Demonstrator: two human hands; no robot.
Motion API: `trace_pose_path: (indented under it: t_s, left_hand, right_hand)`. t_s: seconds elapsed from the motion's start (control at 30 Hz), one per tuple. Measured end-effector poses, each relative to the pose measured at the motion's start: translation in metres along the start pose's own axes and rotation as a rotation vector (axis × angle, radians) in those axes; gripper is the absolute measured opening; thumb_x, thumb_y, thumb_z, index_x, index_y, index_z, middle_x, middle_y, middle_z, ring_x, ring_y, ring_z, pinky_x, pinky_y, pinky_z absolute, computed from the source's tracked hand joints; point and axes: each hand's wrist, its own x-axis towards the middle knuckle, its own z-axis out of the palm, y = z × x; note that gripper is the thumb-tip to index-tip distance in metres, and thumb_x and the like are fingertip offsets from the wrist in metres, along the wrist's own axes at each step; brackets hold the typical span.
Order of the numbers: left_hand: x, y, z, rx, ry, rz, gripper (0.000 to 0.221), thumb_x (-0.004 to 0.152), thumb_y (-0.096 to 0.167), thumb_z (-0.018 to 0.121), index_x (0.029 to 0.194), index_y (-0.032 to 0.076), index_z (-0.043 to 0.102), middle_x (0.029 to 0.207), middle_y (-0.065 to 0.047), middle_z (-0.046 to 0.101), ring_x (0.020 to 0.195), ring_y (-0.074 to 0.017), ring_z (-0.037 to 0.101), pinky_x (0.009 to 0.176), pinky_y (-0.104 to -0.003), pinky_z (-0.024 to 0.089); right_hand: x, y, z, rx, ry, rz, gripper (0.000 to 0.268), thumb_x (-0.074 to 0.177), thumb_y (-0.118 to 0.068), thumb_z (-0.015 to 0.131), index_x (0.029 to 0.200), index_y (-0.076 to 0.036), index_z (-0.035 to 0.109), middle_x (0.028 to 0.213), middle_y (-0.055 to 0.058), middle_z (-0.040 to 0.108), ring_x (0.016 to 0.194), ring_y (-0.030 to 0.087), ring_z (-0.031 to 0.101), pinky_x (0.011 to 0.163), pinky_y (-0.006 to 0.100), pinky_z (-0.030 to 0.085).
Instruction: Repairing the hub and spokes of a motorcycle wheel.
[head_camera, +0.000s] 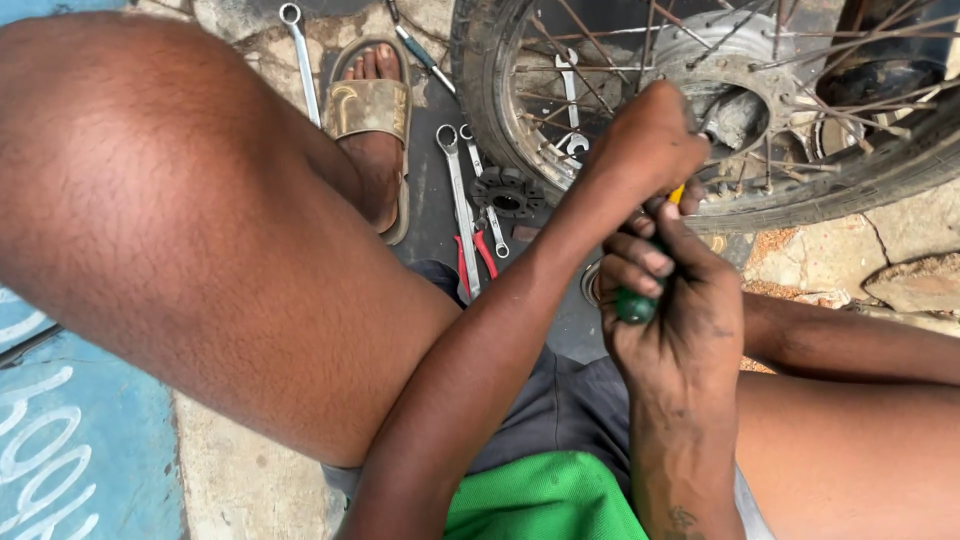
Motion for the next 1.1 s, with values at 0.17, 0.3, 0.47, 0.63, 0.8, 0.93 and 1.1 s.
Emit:
trace_pose_path:
  t_s: [0.17, 0.3, 0.47, 0.63, 0.8, 0.93, 1.1]
  left_hand:
    - [0.008, -0.011, 0.010, -0.157, 0.021, 0.020, 0.010, 0.081, 0.004, 0.070, 0.073, 0.000, 0.066, 0.060, -0.011, 0.071, 0.050, -0.0158, 0.075, 0.044, -0.029, 0.059]
    - [-0.008, 0.006, -0.004, -0.181, 0.019, -0.028, 0.012, 0.082, 0.004, 0.069, 0.072, -0.001, 0.066, 0.060, -0.012, 0.073, 0.051, -0.0178, 0.075, 0.043, -0.030, 0.058]
    - [-0.001, -0.030, 0.045, -0.239, -0.073, -0.037, 0.010, 0.084, 0.003, 0.066, 0.076, -0.001, 0.063, 0.064, -0.015, 0.073, 0.052, -0.0204, 0.076, 0.042, -0.033, 0.058]
    - [-0.015, -0.037, 0.062, -0.045, -0.008, 0.037, 0.013, 0.079, 0.007, 0.075, 0.075, -0.003, 0.066, 0.069, -0.018, 0.071, 0.057, -0.0227, 0.071, 0.049, -0.034, 0.053]
    - [-0.054, 0.006, 0.035, -0.126, -0.033, 0.022, 0.011, 0.088, 0.006, 0.062, 0.091, -0.004, 0.058, 0.066, -0.014, 0.073, 0.054, -0.0190, 0.076, 0.049, -0.034, 0.062]
    - [-0.058, 0.006, 0.024, -0.132, 0.035, 0.013, 0.014, 0.090, 0.006, 0.057, 0.101, -0.002, 0.055, 0.066, -0.013, 0.072, 0.052, -0.0206, 0.075, 0.048, -0.036, 0.063]
    - [-0.055, -0.032, 0.028, 0.163, 0.162, 0.027, 0.022, 0.095, 0.016, 0.059, 0.109, -0.001, 0.057, 0.069, -0.012, 0.072, 0.060, -0.0251, 0.075, 0.055, -0.040, 0.060]
  right_hand:
    - [-0.007, -0.009, -0.007, -0.010, -0.035, 0.055, 0.006, 0.108, -0.003, 0.052, 0.113, 0.001, 0.049, 0.094, 0.009, 0.054, 0.068, 0.008, 0.052, 0.052, 0.017, 0.045]
    - [0.002, -0.010, 0.001, -0.029, 0.052, 0.048, 0.008, 0.106, -0.004, 0.053, 0.109, 0.002, 0.048, 0.091, 0.008, 0.052, 0.065, 0.008, 0.051, 0.052, 0.017, 0.045]
    - [-0.012, -0.024, -0.025, 0.032, 0.115, 0.029, 0.005, 0.106, 0.002, 0.052, 0.110, 0.001, 0.049, 0.090, 0.006, 0.050, 0.065, 0.007, 0.050, 0.051, 0.016, 0.044]
    - [-0.021, -0.031, -0.055, -0.085, 0.077, 0.122, 0.009, 0.108, -0.004, 0.055, 0.111, 0.003, 0.053, 0.088, 0.007, 0.053, 0.059, 0.006, 0.048, 0.045, 0.017, 0.041]
    - [-0.041, -0.032, -0.050, -0.378, 0.103, 0.009, 0.009, 0.105, -0.013, 0.054, 0.109, -0.005, 0.056, 0.093, 0.007, 0.060, 0.058, 0.010, 0.048, 0.038, 0.017, 0.037]
    - [-0.032, -0.028, -0.053, -0.379, 0.016, 0.061, 0.010, 0.105, -0.016, 0.054, 0.106, -0.006, 0.055, 0.086, 0.007, 0.060, 0.058, 0.013, 0.052, 0.038, 0.021, 0.038]
    - [-0.017, -0.002, -0.084, -0.460, 0.140, 0.097, 0.017, 0.103, -0.020, 0.056, 0.095, -0.005, 0.052, 0.077, 0.003, 0.056, 0.056, 0.013, 0.052, 0.040, 0.023, 0.039]
